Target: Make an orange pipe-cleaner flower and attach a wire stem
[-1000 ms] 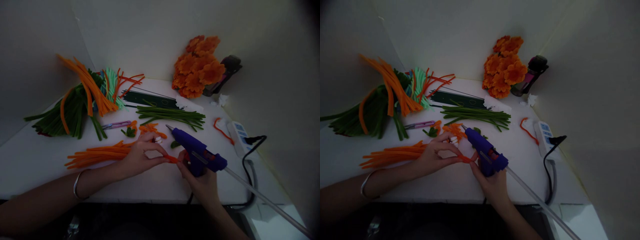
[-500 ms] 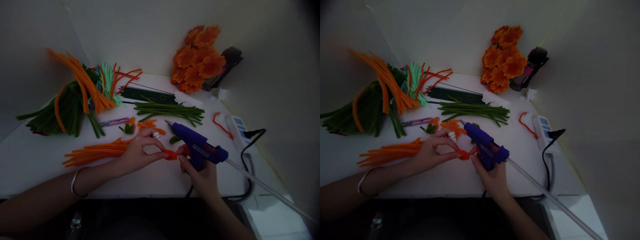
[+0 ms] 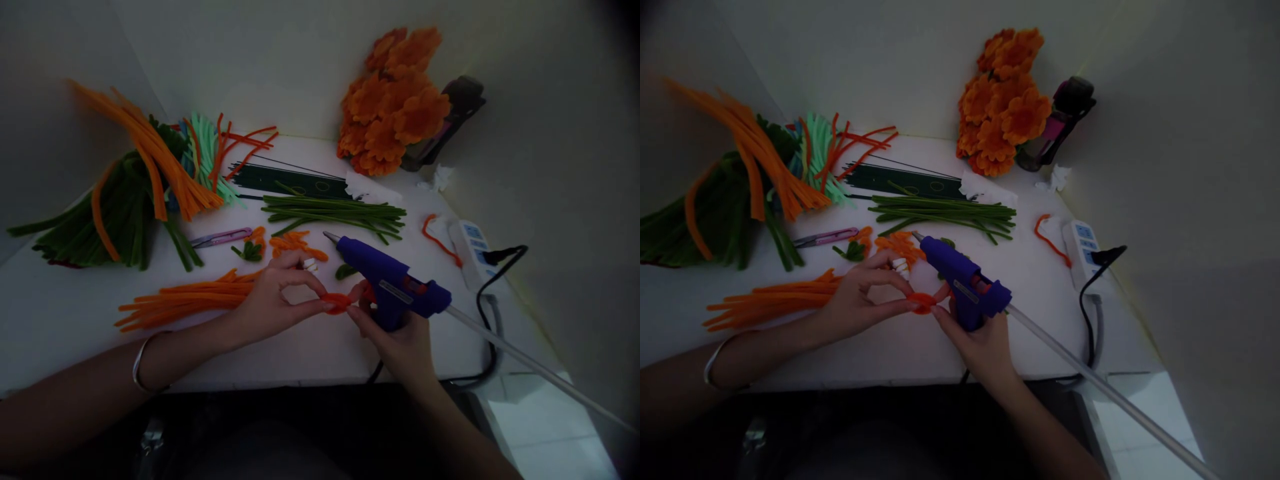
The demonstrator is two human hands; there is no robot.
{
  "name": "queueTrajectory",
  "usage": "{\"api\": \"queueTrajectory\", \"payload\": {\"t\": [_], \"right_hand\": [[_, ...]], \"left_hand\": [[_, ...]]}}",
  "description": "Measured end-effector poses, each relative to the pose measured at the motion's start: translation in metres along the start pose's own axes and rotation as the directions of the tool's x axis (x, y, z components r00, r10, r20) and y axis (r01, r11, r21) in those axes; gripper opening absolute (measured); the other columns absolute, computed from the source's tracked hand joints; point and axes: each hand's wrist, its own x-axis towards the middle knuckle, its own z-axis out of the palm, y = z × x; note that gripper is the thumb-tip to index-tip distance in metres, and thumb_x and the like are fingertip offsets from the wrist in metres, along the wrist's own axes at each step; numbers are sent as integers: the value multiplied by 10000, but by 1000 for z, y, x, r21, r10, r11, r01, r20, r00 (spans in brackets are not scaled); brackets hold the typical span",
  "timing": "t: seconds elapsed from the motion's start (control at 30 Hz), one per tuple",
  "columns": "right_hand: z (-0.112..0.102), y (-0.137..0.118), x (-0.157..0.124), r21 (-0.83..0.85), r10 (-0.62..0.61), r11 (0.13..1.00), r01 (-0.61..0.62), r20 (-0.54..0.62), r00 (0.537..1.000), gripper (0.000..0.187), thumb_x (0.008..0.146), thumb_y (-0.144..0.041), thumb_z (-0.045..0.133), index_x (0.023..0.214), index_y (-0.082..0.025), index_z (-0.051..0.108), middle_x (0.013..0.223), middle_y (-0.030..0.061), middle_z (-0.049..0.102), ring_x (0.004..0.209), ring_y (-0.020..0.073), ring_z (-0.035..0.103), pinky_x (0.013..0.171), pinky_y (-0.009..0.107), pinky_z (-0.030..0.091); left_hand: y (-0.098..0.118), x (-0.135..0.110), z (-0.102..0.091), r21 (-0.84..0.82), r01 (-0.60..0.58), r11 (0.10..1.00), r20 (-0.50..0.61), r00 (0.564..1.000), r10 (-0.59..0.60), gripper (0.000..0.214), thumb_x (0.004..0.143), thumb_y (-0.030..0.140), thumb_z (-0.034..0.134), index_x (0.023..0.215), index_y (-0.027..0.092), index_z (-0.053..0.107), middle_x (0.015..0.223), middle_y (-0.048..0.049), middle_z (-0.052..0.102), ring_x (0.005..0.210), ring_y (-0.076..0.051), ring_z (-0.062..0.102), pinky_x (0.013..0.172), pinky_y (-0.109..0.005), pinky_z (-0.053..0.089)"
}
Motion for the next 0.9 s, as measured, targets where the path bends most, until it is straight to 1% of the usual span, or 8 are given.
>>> {"api": "queueTrajectory", "payload": {"t": [0.23, 0.33, 0.43, 0.53, 0.73, 0.9], "right_hand": [[0, 4, 0, 28, -7, 1000, 5, 55, 998, 150, 756, -285, 715, 768, -164, 627, 632, -12, 566, 503, 92, 483, 484, 226, 412], [1, 5, 0, 50, 6, 999, -9, 43, 999, 135, 769, -274, 710, 789, -169, 626, 679, -9, 581, 509, 81, 482, 494, 220, 419], [0, 5, 1, 94, 35, 995, -39, 44, 998, 132, 807, -293, 684, 830, -177, 626, 651, -24, 560, 478, 70, 470, 461, 205, 413], [-1, 5, 1, 148, 58, 987, -66, 56, 997, 150, 826, -325, 671, 852, -186, 622, 686, -22, 567, 478, 65, 480, 444, 196, 419], [0, 6, 2, 211, 80, 973, -93, 73, 994, 157, 822, -329, 684, 873, -193, 624, 730, -20, 579, 489, 53, 472, 449, 187, 419], [1, 7, 3, 221, 97, 969, -112, 81, 992, 158, 824, -320, 685, 858, -177, 627, 701, -20, 576, 478, 51, 464, 451, 189, 410]], "left_hand": [[1, 0, 1, 9, -36, 999, 0, 999, 36, 146, 763, 328, 761, 731, 194, 714, 747, -9, 564, 805, -162, 526, 725, -276, 408], [2, 0, 0, 48, -59, 997, -7, 998, 59, 156, 766, 328, 760, 761, 183, 702, 770, -12, 548, 841, -168, 526, 745, -280, 414], [-1, -1, 0, 108, -75, 991, -5, 997, 76, 207, 749, 373, 770, 791, 185, 696, 822, -21, 537, 865, -181, 527, 756, -300, 418], [-3, -2, 1, 110, -57, 992, 29, 998, 54, 214, 770, 406, 744, 799, 198, 702, 872, -31, 532, 866, -187, 533, 754, -316, 422], [-1, -1, 3, 88, 22, 996, 83, 996, -29, 173, 800, 364, 722, 767, 197, 692, 848, -19, 528, 839, -173, 522, 770, -312, 424], [0, 1, 2, 70, 30, 997, 131, 991, -39, 205, 832, 381, 685, 756, 191, 671, 856, -15, 534, 846, -166, 521, 790, -307, 418]]}}
